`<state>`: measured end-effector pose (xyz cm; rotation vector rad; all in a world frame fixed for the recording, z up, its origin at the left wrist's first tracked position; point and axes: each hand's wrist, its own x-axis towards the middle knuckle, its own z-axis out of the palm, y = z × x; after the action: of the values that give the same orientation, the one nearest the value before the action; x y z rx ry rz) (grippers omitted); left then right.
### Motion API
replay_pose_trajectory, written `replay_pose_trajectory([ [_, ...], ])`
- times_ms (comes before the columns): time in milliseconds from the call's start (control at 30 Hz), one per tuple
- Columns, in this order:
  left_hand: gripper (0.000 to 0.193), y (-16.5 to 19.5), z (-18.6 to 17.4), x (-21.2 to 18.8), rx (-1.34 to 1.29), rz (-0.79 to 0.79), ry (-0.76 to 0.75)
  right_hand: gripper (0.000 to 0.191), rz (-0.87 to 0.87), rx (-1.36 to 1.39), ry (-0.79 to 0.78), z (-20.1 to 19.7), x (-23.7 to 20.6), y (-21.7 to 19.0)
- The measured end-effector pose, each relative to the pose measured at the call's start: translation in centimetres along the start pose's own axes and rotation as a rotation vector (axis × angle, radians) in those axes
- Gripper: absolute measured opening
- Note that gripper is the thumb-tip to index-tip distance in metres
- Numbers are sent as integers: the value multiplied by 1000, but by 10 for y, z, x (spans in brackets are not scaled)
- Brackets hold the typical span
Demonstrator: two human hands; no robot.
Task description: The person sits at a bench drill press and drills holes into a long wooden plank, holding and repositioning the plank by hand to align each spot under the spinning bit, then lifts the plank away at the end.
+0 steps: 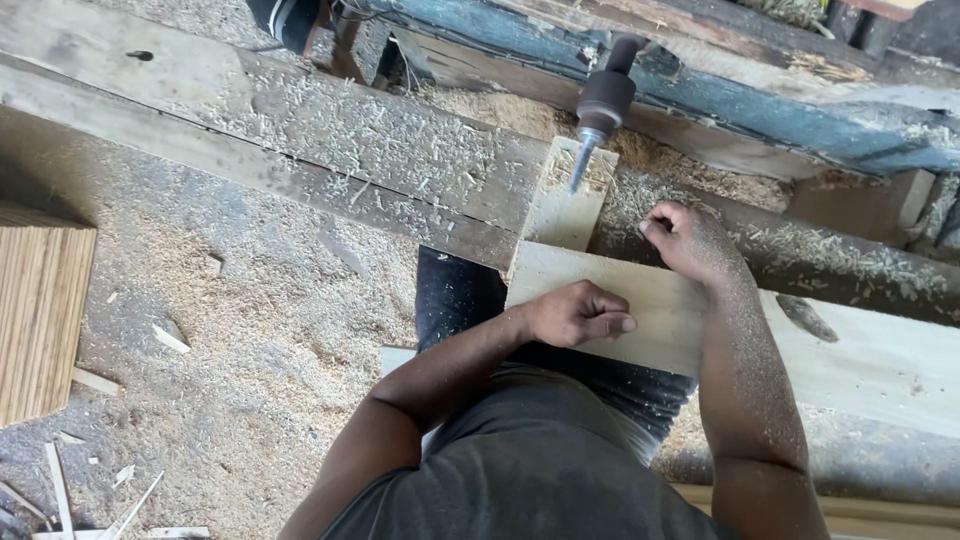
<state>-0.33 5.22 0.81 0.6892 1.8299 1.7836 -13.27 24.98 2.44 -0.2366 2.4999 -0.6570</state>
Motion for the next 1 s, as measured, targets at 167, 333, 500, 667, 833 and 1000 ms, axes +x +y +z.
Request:
replay_pose_trajectory([
  [167, 37, -9, 2, 3, -58, 33, 1, 27, -40, -3, 21, 2, 4, 5],
  [333, 35, -12, 4, 1, -18, 27, -4, 24, -137, -64, 120, 5, -2, 0],
  [500, 31, -19, 7, 1, 124, 13, -37, 10, -723, 133, 214, 18, -29, -40],
  [667, 15, -32, 12, 2, 222, 233, 79, 21, -1021, 50, -159, 61, -52, -90],
  [833, 13, -36, 9, -7, 226, 157, 76, 36, -805, -377, -425, 67, -42, -112],
  [1000, 19, -32, 15, -2, 171, 45, 48, 39, -916, -58, -523, 52, -3, -104],
])
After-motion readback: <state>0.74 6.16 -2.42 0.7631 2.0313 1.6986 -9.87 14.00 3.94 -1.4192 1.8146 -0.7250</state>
